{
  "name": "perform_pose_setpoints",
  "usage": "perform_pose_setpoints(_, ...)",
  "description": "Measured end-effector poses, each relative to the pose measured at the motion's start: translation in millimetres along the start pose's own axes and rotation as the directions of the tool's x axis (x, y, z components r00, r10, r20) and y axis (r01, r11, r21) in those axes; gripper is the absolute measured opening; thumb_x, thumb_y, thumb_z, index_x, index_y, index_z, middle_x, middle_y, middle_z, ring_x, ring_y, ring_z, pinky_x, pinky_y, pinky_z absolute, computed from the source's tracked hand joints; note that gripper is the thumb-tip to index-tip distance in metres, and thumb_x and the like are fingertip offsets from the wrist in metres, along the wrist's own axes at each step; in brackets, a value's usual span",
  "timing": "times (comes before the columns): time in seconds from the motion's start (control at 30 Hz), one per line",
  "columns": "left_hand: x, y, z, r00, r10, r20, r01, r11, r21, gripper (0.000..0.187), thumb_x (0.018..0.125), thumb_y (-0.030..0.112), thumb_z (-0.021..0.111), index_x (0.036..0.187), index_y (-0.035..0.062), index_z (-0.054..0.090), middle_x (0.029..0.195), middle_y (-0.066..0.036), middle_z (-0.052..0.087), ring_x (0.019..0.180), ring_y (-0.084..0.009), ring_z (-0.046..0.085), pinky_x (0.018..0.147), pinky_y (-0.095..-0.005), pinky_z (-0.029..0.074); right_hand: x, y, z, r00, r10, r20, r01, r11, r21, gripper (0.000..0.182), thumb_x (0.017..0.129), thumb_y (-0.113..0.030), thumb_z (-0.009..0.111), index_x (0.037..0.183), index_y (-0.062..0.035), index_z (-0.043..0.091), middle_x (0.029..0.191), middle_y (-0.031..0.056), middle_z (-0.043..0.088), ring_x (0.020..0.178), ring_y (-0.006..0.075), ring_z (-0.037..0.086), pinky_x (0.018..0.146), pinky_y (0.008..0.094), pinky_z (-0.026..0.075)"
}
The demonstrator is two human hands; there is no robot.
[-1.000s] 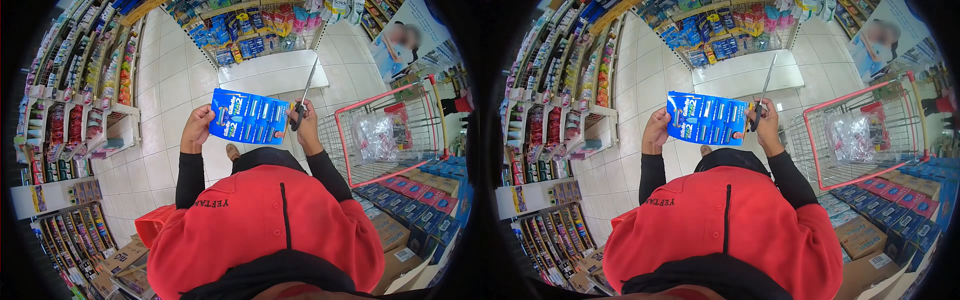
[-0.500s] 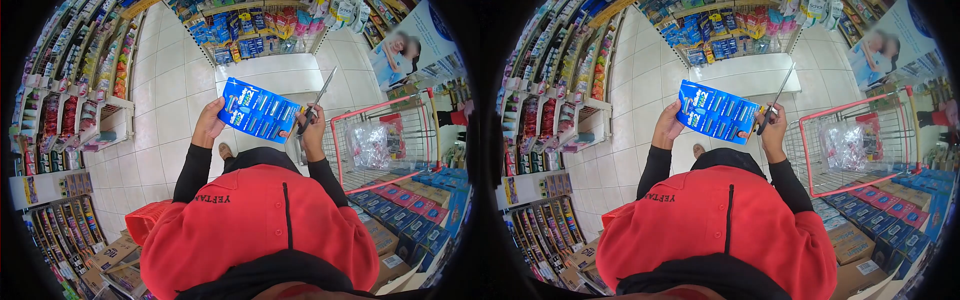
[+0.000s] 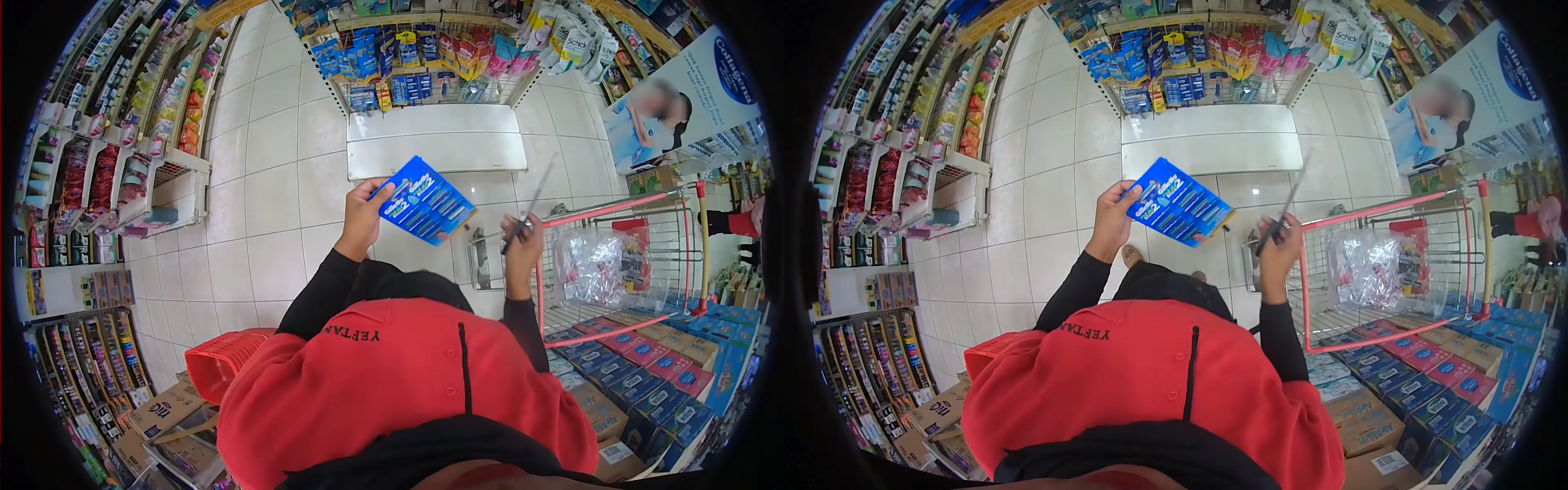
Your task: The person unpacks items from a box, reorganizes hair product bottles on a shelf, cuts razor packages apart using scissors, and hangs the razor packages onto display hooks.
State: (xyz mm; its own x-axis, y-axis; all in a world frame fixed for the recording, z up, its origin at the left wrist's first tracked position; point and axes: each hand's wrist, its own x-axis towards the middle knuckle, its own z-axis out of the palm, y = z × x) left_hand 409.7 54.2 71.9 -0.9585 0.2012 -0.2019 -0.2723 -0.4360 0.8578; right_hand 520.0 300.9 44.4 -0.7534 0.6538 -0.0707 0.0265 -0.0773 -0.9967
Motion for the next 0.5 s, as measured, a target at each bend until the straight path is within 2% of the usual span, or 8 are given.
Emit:
perform_pose_setpoints(0.07,11,-13,-7,0.998,0.059,-0.023,-0.054,0.983,0.176,0.010,0.077,0.006,0.061,0.083,-0.0021,0.061,0.076,-0.004,0.061,0.066,-0.0060,0.053,0.063,-0.0198,0.043,13,-2,-23,0.981,-0.187,-0.051,0.184,0.981,-0.055,0.041,0.071,0.011,0.055,0.108,0.0003,0.042,0.083,0.0098,0.057,0.076,0.0141,0.058,0.067,0.0221,0.047)
perform_pose_setpoints(0.1,17,-19,-11,0.998,0.056,-0.023,-0.051,0.983,0.176,0.010,0.077,0.006,0.061,0.083,-0.0021,0.061,0.076,-0.004,0.061,0.066,-0.0060,0.053,0.063,-0.0198,0.043,20,-3,-35,0.958,-0.281,-0.053,0.278,0.959,-0.054,0.041,0.070,0.014,0.053,0.108,0.0012,0.043,0.087,0.0107,0.056,0.077,0.0141,0.058,0.068,0.0232,0.047)
perform_pose_setpoints(0.17,30,-31,-20,0.996,0.089,0.002,-0.085,0.936,0.341,0.012,0.078,0.009,0.061,0.084,-0.0015,0.060,0.077,-0.003,0.060,0.067,-0.0063,0.054,0.063,-0.0193,0.043,28,-18,-51,0.925,-0.356,-0.131,0.317,0.915,-0.248,0.043,0.066,0.019,0.048,0.106,0.0027,0.048,0.091,0.0102,0.054,0.076,0.0124,0.055,0.068,0.0243,0.049)
perform_pose_setpoints(0.23,48,-46,-28,0.996,0.084,-0.008,-0.076,0.935,0.345,0.011,0.078,0.009,0.061,0.082,-0.0016,0.060,0.074,-0.003,0.060,0.066,-0.0058,0.053,0.063,-0.0191,0.042,33,-29,-56,0.874,-0.468,-0.135,0.361,0.809,-0.464,0.042,0.065,0.020,0.048,0.104,0.0027,0.052,0.090,0.0087,0.054,0.072,0.0105,0.050,0.066,0.0244,0.051)
perform_pose_setpoints(0.27,59,-58,-37,0.997,0.074,-0.029,-0.058,0.928,0.368,0.011,0.078,0.009,0.061,0.082,-0.0017,0.061,0.074,-0.003,0.060,0.066,-0.0055,0.053,0.062,-0.0189,0.042,36,-22,-57,0.871,-0.457,-0.183,0.345,0.832,-0.434,0.042,0.065,0.019,0.048,0.104,0.0023,0.053,0.090,0.0086,0.054,0.071,0.0100,0.048,0.065,0.0236,0.051)
perform_pose_setpoints(0.37,105,-97,-63,0.995,0.077,-0.055,-0.048,0.909,0.413,0.011,0.076,0.006,0.062,0.082,-0.0035,0.061,0.073,-0.003,0.060,0.065,-0.0061,0.052,0.061,-0.0196,0.043,45,23,-73,0.862,-0.466,-0.199,0.275,0.760,-0.589,0.047,0.063,0.019,0.046,0.106,0.0023,0.051,0.097,0.0108,0.054,0.073,0.0125,0.051,0.066,0.0248,0.051)
perform_pose_setpoints(0.43,140,-125,-80,0.997,0.038,-0.060,-0.011,0.919,0.395,0.012,0.076,0.008,0.062,0.082,-0.0030,0.061,0.072,-0.002,0.060,0.064,-0.0055,0.051,0.059,-0.0188,0.041,48,52,-69,0.841,-0.450,-0.300,0.289,0.843,-0.454,0.049,0.063,0.019,0.043,0.108,0.0021,0.050,0.100,0.0118,0.054,0.074,0.0141,0.055,0.064,0.0245,0.050)
perform_pose_setpoints(0.5,178,-162,-92,0.997,0.039,-0.062,-0.012,0.925,0.379,0.013,0.076,0.010,0.063,0.081,-0.0022,0.061,0.071,-0.001,0.059,0.064,-0.0049,0.050,0.058,-0.0184,0.040,50,77,-75,0.841,-0.388,-0.378,0.188,0.864,-0.467,0.049,0.064,0.018,0.040,0.109,0.0031,0.049,0.102,0.0115,0.053,0.077,0.0171,0.058,0.064,0.0238,0.049)
